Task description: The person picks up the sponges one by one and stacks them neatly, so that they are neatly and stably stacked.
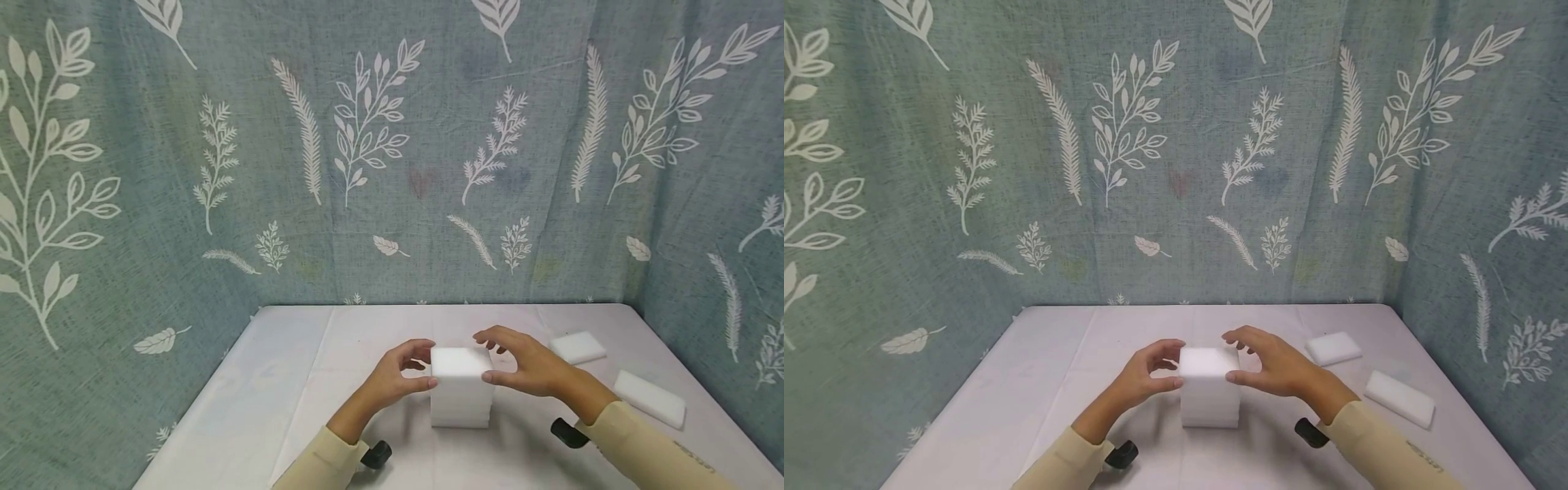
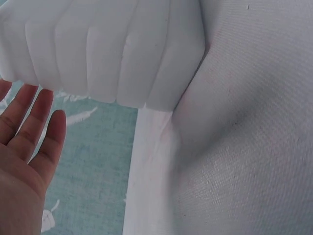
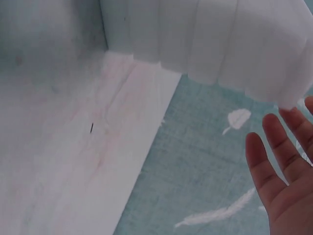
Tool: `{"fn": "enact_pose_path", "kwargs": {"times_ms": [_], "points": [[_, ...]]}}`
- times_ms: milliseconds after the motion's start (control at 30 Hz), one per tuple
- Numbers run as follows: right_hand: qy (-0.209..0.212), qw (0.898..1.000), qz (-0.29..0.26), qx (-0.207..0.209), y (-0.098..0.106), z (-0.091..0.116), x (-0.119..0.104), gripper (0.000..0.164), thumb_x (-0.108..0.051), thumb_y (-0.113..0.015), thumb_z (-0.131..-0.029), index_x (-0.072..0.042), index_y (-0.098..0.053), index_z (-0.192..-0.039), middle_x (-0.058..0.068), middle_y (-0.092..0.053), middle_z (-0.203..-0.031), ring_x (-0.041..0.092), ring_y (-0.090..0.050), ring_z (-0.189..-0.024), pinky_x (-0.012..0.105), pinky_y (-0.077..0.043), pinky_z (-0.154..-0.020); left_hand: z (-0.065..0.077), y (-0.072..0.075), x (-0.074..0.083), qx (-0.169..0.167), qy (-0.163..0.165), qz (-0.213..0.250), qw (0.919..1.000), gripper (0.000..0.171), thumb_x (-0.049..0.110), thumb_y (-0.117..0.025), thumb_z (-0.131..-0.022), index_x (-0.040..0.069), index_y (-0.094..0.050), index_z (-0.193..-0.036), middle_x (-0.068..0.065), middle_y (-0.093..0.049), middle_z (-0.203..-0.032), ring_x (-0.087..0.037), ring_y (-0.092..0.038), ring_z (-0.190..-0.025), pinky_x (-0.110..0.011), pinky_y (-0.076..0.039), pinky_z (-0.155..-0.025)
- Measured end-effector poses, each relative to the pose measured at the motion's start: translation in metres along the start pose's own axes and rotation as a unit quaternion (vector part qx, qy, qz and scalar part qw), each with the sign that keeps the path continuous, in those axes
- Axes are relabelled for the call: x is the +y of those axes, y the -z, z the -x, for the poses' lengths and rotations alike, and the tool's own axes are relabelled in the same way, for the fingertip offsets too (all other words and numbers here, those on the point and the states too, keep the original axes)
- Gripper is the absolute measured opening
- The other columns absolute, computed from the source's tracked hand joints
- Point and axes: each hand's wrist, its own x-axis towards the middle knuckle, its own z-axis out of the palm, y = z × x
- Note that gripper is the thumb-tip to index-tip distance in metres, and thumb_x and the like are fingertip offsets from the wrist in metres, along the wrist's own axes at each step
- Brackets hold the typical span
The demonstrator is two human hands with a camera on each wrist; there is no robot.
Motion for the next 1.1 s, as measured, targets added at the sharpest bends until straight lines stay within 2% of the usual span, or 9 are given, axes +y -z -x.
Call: {"fn": "enact_pose_path", "kwargs": {"times_ms": [200, 433, 733, 900, 1100], "points": [[-0.005, 1.0, 0.017, 0.022, 0.008, 0.007, 0.012, 0.045, -0.026, -0.068, -0.093, -0.019, -0.052, -0.134, -0.005, -0.058, -0.118, 0.011, -0.058, -0.097, 0.04, -0.052, -0.082, 0.0, 0.0, -0.002, -0.001, -0.005, 0.01, 0.9999, 0.055, 0.012, -0.076, -0.084, -0.004, -0.053, -0.131, -0.015, -0.063, -0.116, -0.038, -0.057, -0.11, -0.06, -0.042, -0.096], [-0.046, 0.998, 0.032, 0.033, 0.015, 0.016, 0.026, 0.043, -0.027, -0.066, -0.094, -0.02, -0.053, -0.134, -0.009, -0.058, -0.118, 0.009, -0.057, -0.098, 0.041, -0.052, -0.083, 0.001, 0.0, -0.002, 0.002, -0.004, 0.005, 1.0, 0.051, 0.012, -0.076, -0.084, 0.002, -0.056, -0.13, -0.012, -0.064, -0.115, -0.036, -0.058, -0.11, -0.058, -0.044, -0.095], [-0.085, 0.994, 0.06, 0.033, 0.021, 0.024, 0.038, 0.039, -0.027, -0.065, -0.094, -0.019, -0.056, -0.132, -0.006, -0.059, -0.117, 0.012, -0.058, -0.098, 0.043, -0.052, -0.082, 0.001, 0.0, -0.003, -0.001, -0.01, 0.007, 0.9999, 0.055, 0.012, -0.076, -0.084, -0.005, -0.053, -0.131, -0.012, -0.064, -0.115, -0.037, -0.058, -0.109, -0.058, -0.044, -0.095], [-0.119, 0.99, 0.069, 0.029, 0.023, 0.029, 0.049, 0.04, -0.034, -0.065, -0.094, -0.017, -0.057, -0.129, -0.004, -0.06, -0.116, 0.018, -0.059, -0.1, 0.045, -0.051, -0.083, 0.001, 0.0, -0.004, 0.0, -0.009, 0.001, 1.0, 0.054, 0.013, -0.077, -0.084, -0.002, -0.054, -0.131, -0.011, -0.064, -0.114, -0.036, -0.058, -0.109, -0.055, -0.045, -0.095], [-0.155, 0.984, 0.08, 0.022, 0.027, 0.035, 0.061, 0.049, -0.044, -0.067, -0.091, -0.012, -0.059, -0.127, 0.002, -0.061, -0.116, 0.025, -0.059, -0.101, 0.046, -0.052, -0.083, 0.001, 0.001, -0.002, -0.002, -0.008, 0.0, 1.0, 0.055, 0.013, -0.077, -0.083, -0.002, -0.054, -0.131, -0.011, -0.063, -0.115, -0.036, -0.057, -0.109, -0.055, -0.045, -0.095]]}}
